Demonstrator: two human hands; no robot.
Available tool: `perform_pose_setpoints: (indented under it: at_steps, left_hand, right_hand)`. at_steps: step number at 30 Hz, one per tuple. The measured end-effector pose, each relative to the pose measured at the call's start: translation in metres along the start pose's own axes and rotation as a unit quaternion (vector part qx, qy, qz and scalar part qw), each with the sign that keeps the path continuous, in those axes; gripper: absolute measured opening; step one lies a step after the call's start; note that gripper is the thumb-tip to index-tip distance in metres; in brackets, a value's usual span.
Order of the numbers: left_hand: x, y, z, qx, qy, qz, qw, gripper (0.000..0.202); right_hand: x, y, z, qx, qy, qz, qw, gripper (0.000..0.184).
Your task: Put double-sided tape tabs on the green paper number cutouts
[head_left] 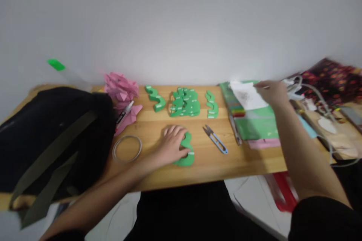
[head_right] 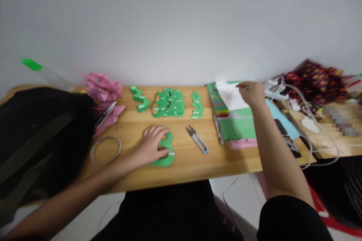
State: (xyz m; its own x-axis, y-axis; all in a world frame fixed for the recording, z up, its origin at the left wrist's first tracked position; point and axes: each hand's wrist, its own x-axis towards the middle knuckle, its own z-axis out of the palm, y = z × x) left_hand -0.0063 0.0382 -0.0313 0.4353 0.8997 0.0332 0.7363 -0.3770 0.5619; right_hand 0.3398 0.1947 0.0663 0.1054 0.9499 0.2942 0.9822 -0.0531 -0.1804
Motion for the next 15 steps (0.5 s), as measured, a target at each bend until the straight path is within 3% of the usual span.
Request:
perform_pose_setpoints:
  at_steps: [2,4,7,9,12,15]
  left_hand:
    - [0.0,0.0,-0.003,0.002,0.011,0.009,1.0,0.054]
    - [-0.002,-0.002,-0.006,-0.006,0.016,0.026,1.0,0.047]
    - [-0.008,-0.004,-0.009,-0.008,0.014,0.07,0.997,0.039]
    - [-0.012,-0.004,-0.009,0.01,0.001,0.095,0.995,0.042]
    - [-0.018,-0.005,-0.007,0.041,-0.019,0.108,0.993,0.048]
    - [-0.019,-0.006,-0.005,0.05,-0.025,0.112,0.992,0.047]
  right_hand:
    - [-0.034,-0.02,-0.001,0.028,-0.006,0.01,1.0,0.028]
    - [-0.079,-0.047,0.001,0.147,-0.05,-0.055,0.986,0.024]
    - [-0.151,-0.09,0.012,0.264,-0.182,-0.218,0.922,0.011]
    - [-0.189,-0.111,0.024,0.289,-0.214,-0.262,0.896,0.01]
    - [-0.221,-0.126,0.045,0.279,-0.211,-0.279,0.894,0.014]
    - [-0.227,-0.126,0.055,0.262,-0.207,-0.286,0.898,0.018]
